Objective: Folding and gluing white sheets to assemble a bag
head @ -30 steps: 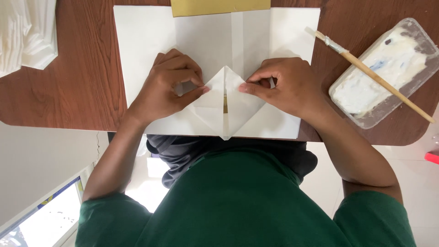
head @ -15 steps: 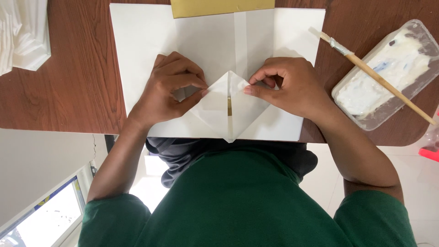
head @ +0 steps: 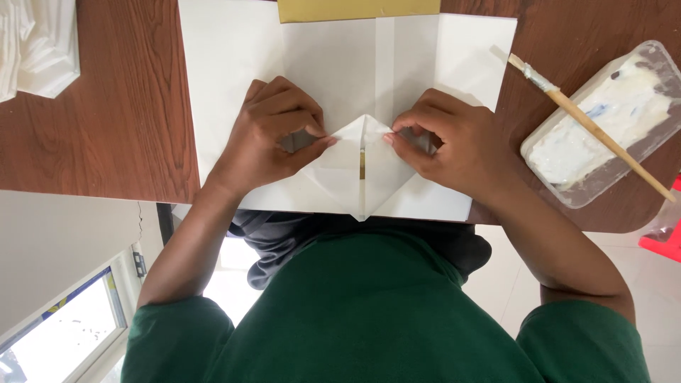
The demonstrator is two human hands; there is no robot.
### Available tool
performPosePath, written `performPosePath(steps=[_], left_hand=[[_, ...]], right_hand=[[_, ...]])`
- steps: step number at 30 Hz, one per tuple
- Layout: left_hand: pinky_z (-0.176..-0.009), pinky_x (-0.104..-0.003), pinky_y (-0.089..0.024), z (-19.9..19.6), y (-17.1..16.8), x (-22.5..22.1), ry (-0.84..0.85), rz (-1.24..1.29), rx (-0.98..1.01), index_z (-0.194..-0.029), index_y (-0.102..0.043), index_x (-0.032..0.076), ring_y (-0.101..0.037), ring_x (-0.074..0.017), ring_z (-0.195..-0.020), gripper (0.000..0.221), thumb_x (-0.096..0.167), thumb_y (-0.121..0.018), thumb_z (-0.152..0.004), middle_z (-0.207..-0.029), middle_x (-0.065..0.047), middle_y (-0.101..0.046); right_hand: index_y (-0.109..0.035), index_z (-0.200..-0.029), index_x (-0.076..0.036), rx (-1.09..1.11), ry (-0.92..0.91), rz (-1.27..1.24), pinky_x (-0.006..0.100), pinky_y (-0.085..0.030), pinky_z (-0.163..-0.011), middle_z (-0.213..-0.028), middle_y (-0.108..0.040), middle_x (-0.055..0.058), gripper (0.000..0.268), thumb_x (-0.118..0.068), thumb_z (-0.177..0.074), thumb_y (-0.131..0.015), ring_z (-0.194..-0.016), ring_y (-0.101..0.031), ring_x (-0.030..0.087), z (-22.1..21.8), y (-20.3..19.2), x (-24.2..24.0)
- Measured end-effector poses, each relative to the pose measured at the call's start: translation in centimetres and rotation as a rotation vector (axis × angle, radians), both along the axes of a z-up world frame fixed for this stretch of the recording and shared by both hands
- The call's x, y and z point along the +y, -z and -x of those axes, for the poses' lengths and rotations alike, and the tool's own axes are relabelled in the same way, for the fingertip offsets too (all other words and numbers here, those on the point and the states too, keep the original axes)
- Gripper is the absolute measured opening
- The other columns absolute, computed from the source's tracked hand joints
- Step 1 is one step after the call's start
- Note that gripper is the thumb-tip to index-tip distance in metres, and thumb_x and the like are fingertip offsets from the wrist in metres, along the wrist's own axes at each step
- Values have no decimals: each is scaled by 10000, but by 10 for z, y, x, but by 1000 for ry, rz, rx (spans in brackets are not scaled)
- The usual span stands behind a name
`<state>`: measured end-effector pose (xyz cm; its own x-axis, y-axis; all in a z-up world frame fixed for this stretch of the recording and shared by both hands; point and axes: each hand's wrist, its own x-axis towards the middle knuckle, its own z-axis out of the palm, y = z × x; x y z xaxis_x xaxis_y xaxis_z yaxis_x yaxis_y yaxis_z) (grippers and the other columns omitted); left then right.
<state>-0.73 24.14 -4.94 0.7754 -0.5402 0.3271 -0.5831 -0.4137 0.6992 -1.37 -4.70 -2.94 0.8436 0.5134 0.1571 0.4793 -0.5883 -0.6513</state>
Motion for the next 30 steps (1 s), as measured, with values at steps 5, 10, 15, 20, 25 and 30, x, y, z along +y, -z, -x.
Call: performPosePath(steps=[5,10,15,20,25,30], left_hand=[[-773,-370,-329,-1,0,-1,1,-7,-31,-821,-628,107,-566,-232,-889,304,81,-908,-934,-915,-24,-667],[-783,-379,-339,-2,1,0,21,12,-22,-847,-656,113,-566,-236,-897,269,75,-909,-929,-925,-33,-660],[-778,-374,-342,-3,3,2,41,24,-12,-890,-686,126,-585,-234,-914,243,-23,-871,-839,-937,-24,-672],[-783,-381,-341,-3,1,2,52,14,-36,-920,-708,124,-578,-236,-924,220,-18,-862,-850,-943,-27,-679],[-775,-366,-337,-3,-3,2,46,21,-43,-924,-733,133,-573,-229,-913,189,6,-869,-891,-927,-14,-684],[-791,-373,-358,-4,-1,2,64,36,-105,-913,-735,137,-578,-236,-902,200,32,-906,-912,-913,-18,-667]], right_hand=[[-706,-867,-89,-114,41,-11,269,-410,-542,-825,-625,4,240,-195,-981,-889,-598,-535,125,3,12,6],[-692,-840,-105,-124,52,9,269,-402,-523,-800,-625,-6,274,-217,-985,-896,-603,-546,128,4,13,6],[-684,-927,-69,-50,-91,3,261,-386,-522,-883,-653,19,122,-81,-1024,-757,-520,-486,133,-2,1,-1],[-718,-944,-69,-51,-114,-60,245,-403,-521,-952,-687,45,80,-44,-1010,-755,-515,-502,127,-4,5,-4],[-748,-924,-51,-120,-161,-130,237,-415,-518,-988,-687,85,93,-35,-998,-803,-527,-482,124,-5,16,-7],[-712,-965,-43,-248,-215,-128,249,-390,-486,-1007,-693,117,124,-56,-972,-835,-525,-483,132,-5,18,-7]])
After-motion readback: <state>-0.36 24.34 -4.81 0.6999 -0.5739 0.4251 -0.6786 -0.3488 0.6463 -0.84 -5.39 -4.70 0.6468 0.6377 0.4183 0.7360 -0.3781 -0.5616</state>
